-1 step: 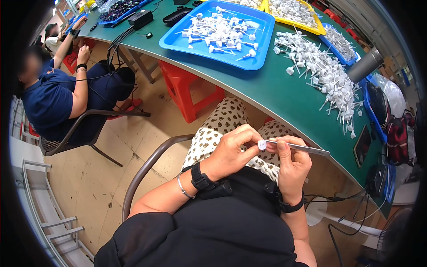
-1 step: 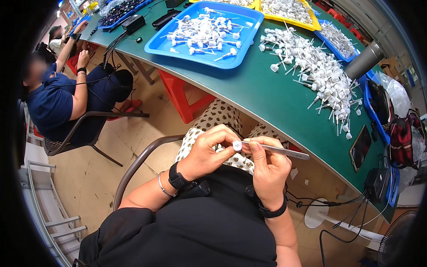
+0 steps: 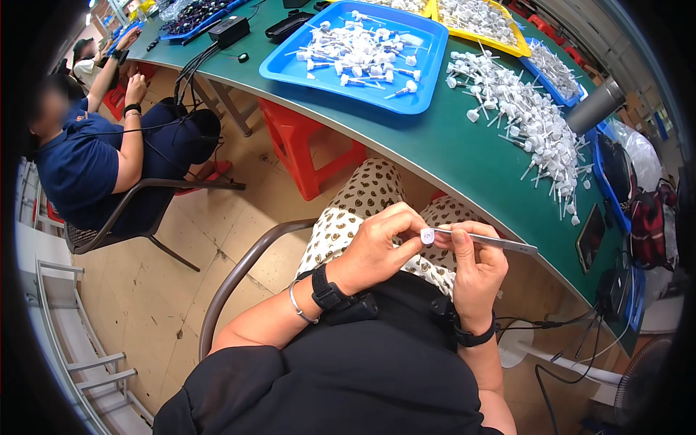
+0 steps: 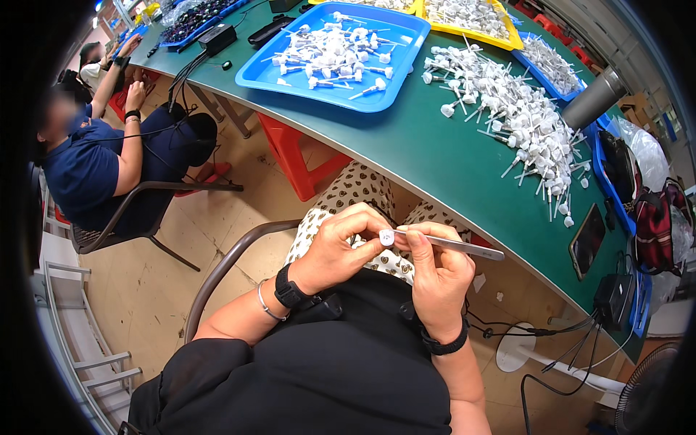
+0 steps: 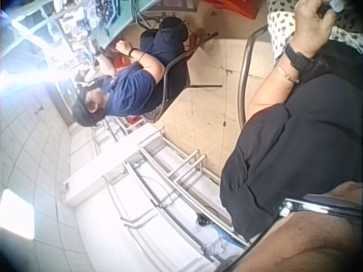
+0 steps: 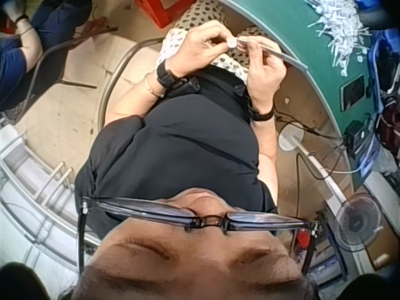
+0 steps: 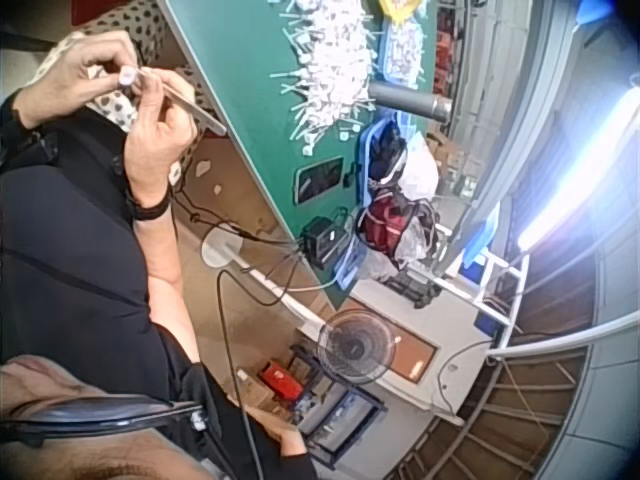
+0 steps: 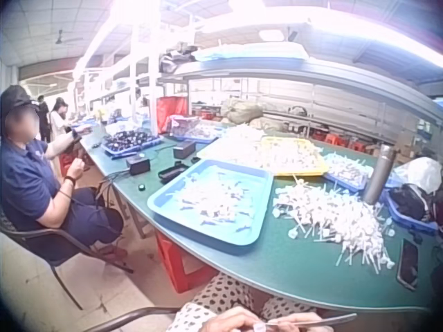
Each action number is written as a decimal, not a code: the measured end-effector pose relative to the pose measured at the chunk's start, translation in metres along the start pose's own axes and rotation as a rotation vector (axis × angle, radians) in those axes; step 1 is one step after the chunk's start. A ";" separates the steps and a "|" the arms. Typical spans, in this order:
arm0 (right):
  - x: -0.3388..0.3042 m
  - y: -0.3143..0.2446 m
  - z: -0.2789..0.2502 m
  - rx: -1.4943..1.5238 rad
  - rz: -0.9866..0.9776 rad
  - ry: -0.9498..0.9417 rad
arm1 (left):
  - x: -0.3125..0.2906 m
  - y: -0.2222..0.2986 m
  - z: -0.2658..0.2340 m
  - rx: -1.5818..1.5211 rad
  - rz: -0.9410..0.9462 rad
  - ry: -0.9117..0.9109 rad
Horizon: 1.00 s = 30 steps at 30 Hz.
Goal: The person uses tweezers to pick up small white plastic components from a pile on a green table and places them into a blue tray. The person repeats this pick-and-place action continuously throughout the video.
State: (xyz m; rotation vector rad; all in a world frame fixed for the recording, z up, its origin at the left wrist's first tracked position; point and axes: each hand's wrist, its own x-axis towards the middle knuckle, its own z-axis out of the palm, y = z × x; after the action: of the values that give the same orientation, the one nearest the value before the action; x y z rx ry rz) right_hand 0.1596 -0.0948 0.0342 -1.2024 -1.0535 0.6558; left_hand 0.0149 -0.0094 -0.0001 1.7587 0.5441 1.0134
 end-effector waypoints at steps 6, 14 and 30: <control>0.001 -0.004 -0.001 0.021 0.027 0.013 | -0.001 -0.002 0.001 -0.013 -0.007 0.001; 0.000 -0.007 -0.001 -0.031 0.012 0.024 | -0.001 0.000 0.003 -0.023 0.008 0.021; 0.002 -0.019 -0.008 -0.116 0.089 -0.017 | -0.003 -0.004 0.006 0.019 0.091 0.001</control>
State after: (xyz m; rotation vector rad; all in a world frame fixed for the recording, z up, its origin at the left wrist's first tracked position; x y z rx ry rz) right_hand 0.1654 -0.1014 0.0526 -1.3528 -1.0689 0.6818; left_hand 0.0188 -0.0131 -0.0061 1.8139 0.4794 1.0748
